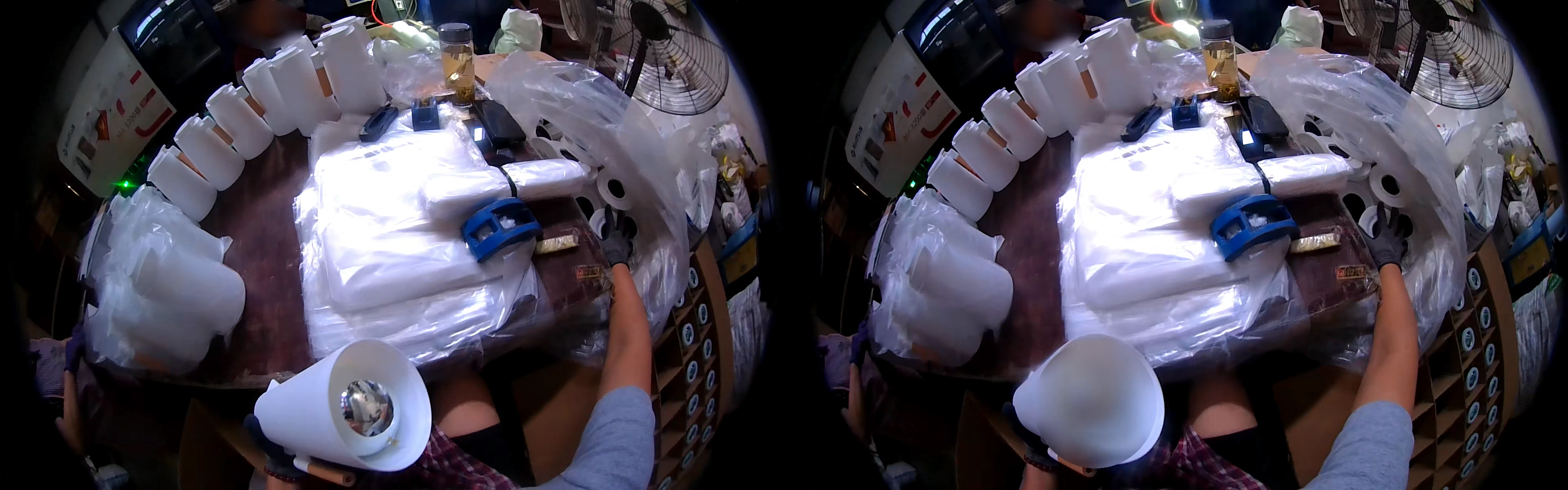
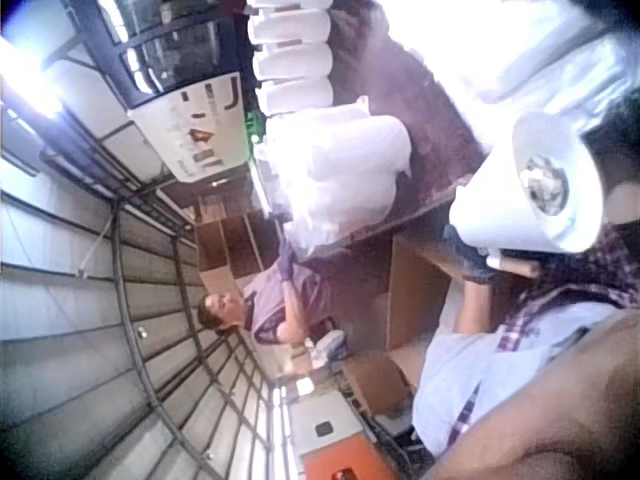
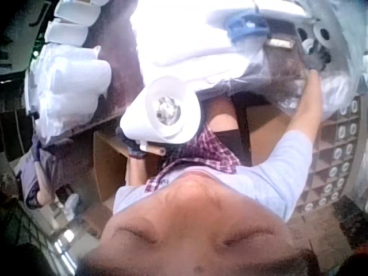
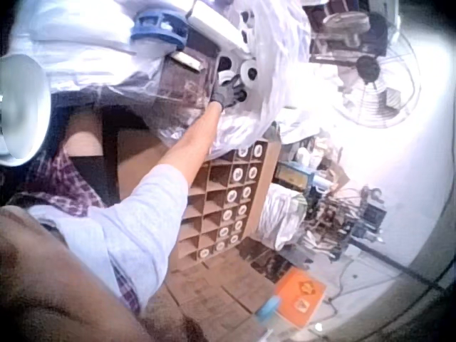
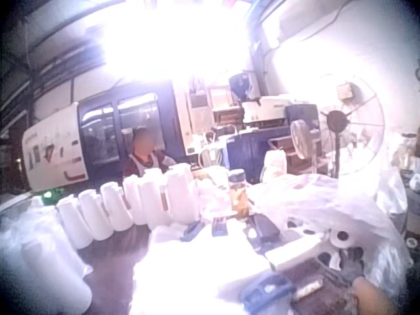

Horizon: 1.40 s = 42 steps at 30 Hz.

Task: The person inserts a metallic liner into a white plastic container, fits a handle into the side, and then places the entire assembly into a plastic bag.

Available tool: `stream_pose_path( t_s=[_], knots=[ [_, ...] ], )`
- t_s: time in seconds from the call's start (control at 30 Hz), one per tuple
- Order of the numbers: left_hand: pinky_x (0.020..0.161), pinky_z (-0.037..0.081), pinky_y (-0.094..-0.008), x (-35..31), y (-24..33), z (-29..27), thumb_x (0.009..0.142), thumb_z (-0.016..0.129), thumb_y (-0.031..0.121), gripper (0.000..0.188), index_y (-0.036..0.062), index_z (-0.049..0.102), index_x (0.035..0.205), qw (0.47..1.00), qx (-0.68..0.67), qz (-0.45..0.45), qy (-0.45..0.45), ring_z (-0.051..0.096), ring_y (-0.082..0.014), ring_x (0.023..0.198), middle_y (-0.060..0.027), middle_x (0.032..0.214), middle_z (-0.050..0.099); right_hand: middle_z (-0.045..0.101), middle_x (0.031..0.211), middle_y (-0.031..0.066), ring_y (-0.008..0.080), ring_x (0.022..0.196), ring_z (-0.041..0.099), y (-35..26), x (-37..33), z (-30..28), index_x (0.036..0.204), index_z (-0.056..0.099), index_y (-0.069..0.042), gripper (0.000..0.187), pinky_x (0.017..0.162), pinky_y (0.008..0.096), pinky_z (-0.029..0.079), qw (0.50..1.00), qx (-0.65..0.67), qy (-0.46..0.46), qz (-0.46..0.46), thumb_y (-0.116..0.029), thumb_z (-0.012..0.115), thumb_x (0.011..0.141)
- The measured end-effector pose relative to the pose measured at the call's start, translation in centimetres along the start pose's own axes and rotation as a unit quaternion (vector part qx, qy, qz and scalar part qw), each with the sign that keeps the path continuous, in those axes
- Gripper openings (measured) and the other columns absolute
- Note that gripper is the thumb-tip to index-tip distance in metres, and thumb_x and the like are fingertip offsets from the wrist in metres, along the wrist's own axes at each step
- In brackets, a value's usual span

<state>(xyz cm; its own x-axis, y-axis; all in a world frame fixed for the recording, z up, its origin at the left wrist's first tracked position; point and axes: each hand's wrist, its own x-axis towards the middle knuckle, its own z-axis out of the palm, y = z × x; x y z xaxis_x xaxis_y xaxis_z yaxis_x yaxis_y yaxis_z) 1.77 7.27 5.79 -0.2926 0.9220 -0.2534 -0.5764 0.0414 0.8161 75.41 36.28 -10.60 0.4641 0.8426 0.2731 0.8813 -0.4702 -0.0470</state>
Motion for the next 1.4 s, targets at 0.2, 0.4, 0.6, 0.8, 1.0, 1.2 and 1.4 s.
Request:
stream_pose_path(
  t_s=[0.2, 0.4, 0.6, 0.8, 1.0, 1.2, 1.4],
  knots=[
    [0.103, 0.041, -0.0441, 0.3, 0.0, -1.6, 0.094, 0.035, 0.066, 0.073, 0.0074, 0.049, 0.135, 0.987, 0.143, 0.056, -0.052, 0.052, -0.0275, 0.118, -0.0107, 0.130, 0.056, 0.032, 0.152, 0.0181, 0.0406, 0.135, 0.037, 2.1, 1.1, -5.7, 0.150, 0.034, -0.022, 0.050, 0.111, 0.0455, 0.032, 0.937, 0.119, 0.309, -0.113, -0.021, 0.046, 0.101],
    [0.100, 0.041, -0.0403, -3.1, 0.4, -1.5, 0.093, 0.046, 0.060, 0.063, 0.0072, 0.053, 0.126, 0.914, 0.373, 0.143, -0.071, 0.053, -0.0242, 0.113, -0.0078, 0.121, 0.059, 0.022, 0.158, 0.0164, 0.0287, 0.144, 0.025, -17.8, -20.5, -32.9, 0.152, 0.020, -0.003, 0.084, 0.116, 0.0412, 0.022, 0.651, 0.708, -0.088, -0.258, -0.033, 0.064, 0.088],
    [0.100, 0.043, -0.0412, -6.5, 0.5, 0.5, 0.087, 0.053, 0.065, 0.073, 0.0075, 0.048, 0.132, 0.990, -0.094, -0.031, -0.096, 0.053, -0.0248, 0.115, -0.0097, 0.125, 0.057, 0.013, 0.160, 0.0190, 0.0372, 0.148, 0.007, -25.2, -32.8, -35.4, 0.153, 0.020, -0.007, 0.094, 0.119, 0.0479, 0.008, 0.626, 0.556, -0.203, -0.508, -0.052, 0.064, 0.083],
    [0.099, 0.044, -0.0443, -9.8, 2.7, 0.2, 0.074, 0.060, 0.075, 0.089, 0.0098, 0.048, 0.133, 0.990, -0.021, -0.068, -0.120, 0.051, -0.0257, 0.118, -0.0103, 0.125, 0.056, 0.010, 0.160, 0.0186, 0.0372, 0.149, 0.004, -25.9, -36.9, -37.3, 0.154, 0.017, -0.006, 0.091, 0.119, 0.0475, 0.006, 0.594, 0.596, -0.240, -0.484, -0.054, 0.057, 0.087],
    [0.090, 0.051, -0.0395, -10.5, 3.2, -3.0, 0.078, 0.052, 0.078, 0.089, 0.0074, 0.051, 0.132, 0.972, 0.066, -0.122, -0.190, 0.059, -0.0255, 0.107, -0.0136, 0.116, 0.062, 0.010, 0.159, 0.0235, 0.0391, 0.148, 0.006, -25.6, -39.0, -38.8, 0.153, 0.019, -0.003, 0.098, 0.118, 0.0496, 0.005, 0.620, 0.553, -0.223, -0.510, -0.064, 0.053, 0.085],
    [0.090, 0.053, -0.0359, -11.6, 4.9, -1.6, 0.083, 0.065, 0.045, 0.060, 0.0054, 0.057, 0.128, 0.875, 0.335, 0.009, -0.349, 0.064, -0.0244, 0.104, -0.0133, 0.116, 0.064, 0.012, 0.158, 0.0250, 0.0437, 0.147, 0.009, -25.0, -40.1, -41.8, 0.151, 0.029, -0.005, 0.104, 0.116, 0.0556, 0.005, 0.612, 0.460, -0.148, -0.626, -0.069, 0.061, 0.076],
    [0.105, 0.040, -0.0489, -10.9, 7.8, -1.7, 0.073, 0.072, 0.059, 0.096, 0.0115, 0.031, 0.147, 0.941, 0.213, 0.138, -0.221, 0.046, -0.0306, 0.126, -0.0171, 0.139, 0.043, 0.033, 0.150, 0.0147, 0.0272, 0.138, 0.033, -25.0, -41.3, -34.3, 0.152, 0.022, -0.002, 0.080, 0.114, 0.0386, 0.024, 0.397, 0.808, -0.428, -0.082, -0.054, 0.044, 0.095]
  ],
)
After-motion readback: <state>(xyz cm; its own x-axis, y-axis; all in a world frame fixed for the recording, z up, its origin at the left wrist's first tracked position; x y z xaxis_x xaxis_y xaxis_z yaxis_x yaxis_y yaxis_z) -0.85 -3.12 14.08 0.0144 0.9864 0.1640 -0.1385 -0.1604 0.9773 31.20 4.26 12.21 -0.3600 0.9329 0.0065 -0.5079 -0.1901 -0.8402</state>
